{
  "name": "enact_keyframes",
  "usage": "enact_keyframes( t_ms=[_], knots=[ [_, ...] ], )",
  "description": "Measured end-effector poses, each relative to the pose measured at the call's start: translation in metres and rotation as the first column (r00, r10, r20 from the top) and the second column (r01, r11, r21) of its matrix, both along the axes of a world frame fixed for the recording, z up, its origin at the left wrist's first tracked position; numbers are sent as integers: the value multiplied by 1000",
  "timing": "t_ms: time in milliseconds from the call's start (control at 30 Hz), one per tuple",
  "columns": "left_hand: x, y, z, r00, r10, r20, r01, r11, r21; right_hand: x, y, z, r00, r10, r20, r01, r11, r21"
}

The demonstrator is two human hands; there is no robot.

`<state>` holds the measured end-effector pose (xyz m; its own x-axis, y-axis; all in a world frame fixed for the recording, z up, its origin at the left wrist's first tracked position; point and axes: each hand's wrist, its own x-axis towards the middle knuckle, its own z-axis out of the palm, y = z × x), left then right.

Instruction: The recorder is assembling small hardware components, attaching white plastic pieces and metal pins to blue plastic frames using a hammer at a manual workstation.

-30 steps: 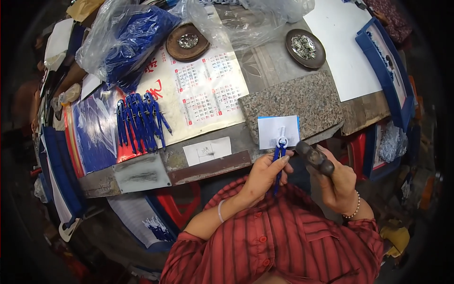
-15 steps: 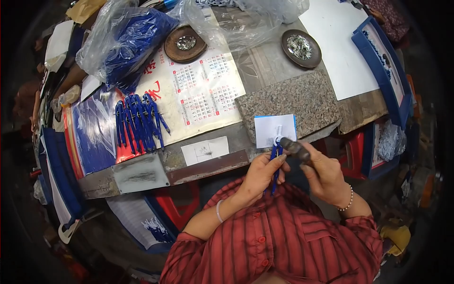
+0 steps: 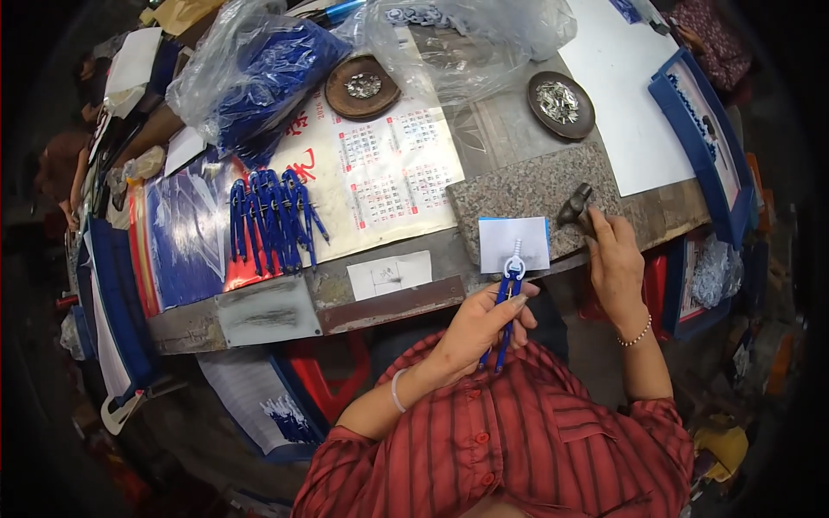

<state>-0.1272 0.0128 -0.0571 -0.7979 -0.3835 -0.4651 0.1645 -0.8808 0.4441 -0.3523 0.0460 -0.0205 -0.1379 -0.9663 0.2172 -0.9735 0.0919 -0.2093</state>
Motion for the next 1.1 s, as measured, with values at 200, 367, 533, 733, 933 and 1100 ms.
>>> enact_keyframes(
  t_ms=[200, 367, 533, 733, 933, 1100],
  knots=[
    [13, -8, 15, 959, 285, 1, -282, 948, -147, 51, 8, 21, 581, 53, 813, -346, 919, 188],
    [25, -10, 28, 947, 319, 26, -302, 917, -260, 98, 7, 4, -18, -370, 929, -563, 772, 297],
    [62, -6, 30, 931, 324, 169, -178, 806, -565, 112, -6, 17, -10, -434, 901, -560, 749, 355],
    [83, 5, 37, 827, 506, 246, -170, 641, -748, 129, -6, 19, 15, -409, 912, -599, 727, 335],
    [99, 13, 33, 817, 520, 249, -173, 633, -755, 146, -2, 21, 198, -265, 944, -566, 755, 331],
    [114, 21, 32, 823, 513, 243, -169, 629, -759, 156, 2, 19, 328, -77, 942, -598, 755, 270]
  ],
)
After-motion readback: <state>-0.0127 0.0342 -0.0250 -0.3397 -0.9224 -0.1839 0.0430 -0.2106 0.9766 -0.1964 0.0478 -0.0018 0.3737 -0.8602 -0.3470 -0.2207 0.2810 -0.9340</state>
